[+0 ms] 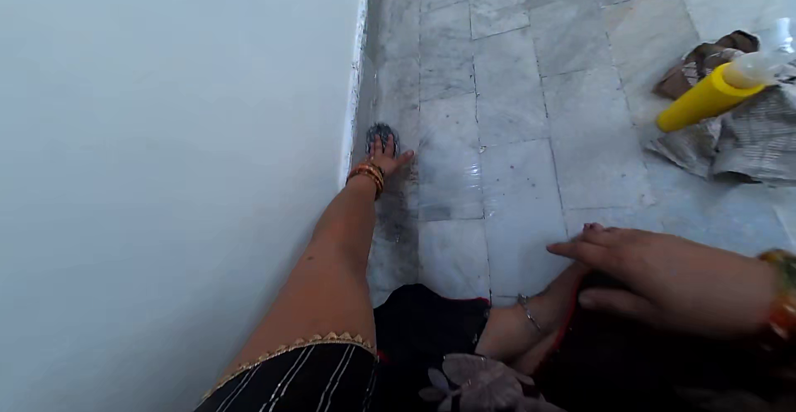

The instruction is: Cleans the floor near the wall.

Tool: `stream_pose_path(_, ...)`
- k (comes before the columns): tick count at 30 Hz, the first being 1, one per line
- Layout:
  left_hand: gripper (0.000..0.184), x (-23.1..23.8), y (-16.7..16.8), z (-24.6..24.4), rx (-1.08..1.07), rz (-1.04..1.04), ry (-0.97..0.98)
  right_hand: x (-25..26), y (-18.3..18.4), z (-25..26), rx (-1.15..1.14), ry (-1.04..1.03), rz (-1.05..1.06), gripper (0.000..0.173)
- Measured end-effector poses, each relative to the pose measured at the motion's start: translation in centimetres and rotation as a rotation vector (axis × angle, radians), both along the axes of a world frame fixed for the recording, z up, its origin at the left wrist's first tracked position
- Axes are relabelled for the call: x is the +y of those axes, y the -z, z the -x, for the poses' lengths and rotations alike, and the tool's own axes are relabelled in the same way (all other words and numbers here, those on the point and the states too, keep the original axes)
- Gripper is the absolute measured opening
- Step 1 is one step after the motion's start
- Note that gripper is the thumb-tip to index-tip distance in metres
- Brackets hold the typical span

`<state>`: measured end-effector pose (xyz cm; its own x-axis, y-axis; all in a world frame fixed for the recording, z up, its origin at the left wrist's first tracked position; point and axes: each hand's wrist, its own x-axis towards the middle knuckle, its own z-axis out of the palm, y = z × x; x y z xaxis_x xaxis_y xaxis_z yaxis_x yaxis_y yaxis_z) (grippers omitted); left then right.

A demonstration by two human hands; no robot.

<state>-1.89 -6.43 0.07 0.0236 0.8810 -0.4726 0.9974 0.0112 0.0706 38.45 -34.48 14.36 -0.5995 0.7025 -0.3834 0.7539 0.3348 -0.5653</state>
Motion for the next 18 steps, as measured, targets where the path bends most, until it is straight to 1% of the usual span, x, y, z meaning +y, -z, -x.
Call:
stream_pose_path(3, 0.094, -6.9, -0.1, 1.5, -0.032, 0.025, -0.046, 0.3, -1.2, -0.1, -0.052, 0.005, 0.078, 0.059)
stream_pose_path(5, 0.092, -11.6, -0.8, 2.0, -0.029, 0.059, -0.088, 0.2, -2.1, 0.1, -0.090, 0.002, 0.111, 0.060)
stream_pose_path(7, 0.092, -16.0, -1.6, 2.1, -0.009, 0.099, -0.159, -0.4, -2.8, 0.4, -0.101, 0.001, 0.096, 0.061)
stream_pose_path(9, 0.093, -19.1, -2.3, 1.6, 0.029, 0.149, -0.248, -1.2, -3.6, 0.8, -0.108, 0.004, 0.082, 0.062)
stream_pose_path(11, 0.097, -20.8, -3.3, 0.0, 0.098, 0.225, -0.344, -2.0, -4.1, 1.1, -0.093, 0.003, 0.058, 0.062)
stream_pose_path(14, 0.108, -22.1, -2.8, -2.2, 0.106, 0.238, -0.416, -2.8, -4.3, 1.4, -0.088, -0.023, 0.057, 0.062)
stream_pose_path(16, 0.110, -22.3, -2.0, -3.8, 0.095, 0.191, -0.379, -2.8, -4.3, 1.7, -0.123, -0.046, 0.075, 0.062)
stream_pose_path(18, 0.107, -22.0, -1.7, -5.6, 0.077, 0.170, -0.303, -2.7, -4.2, 2.1, -0.165, -0.075, 0.079, 0.062)
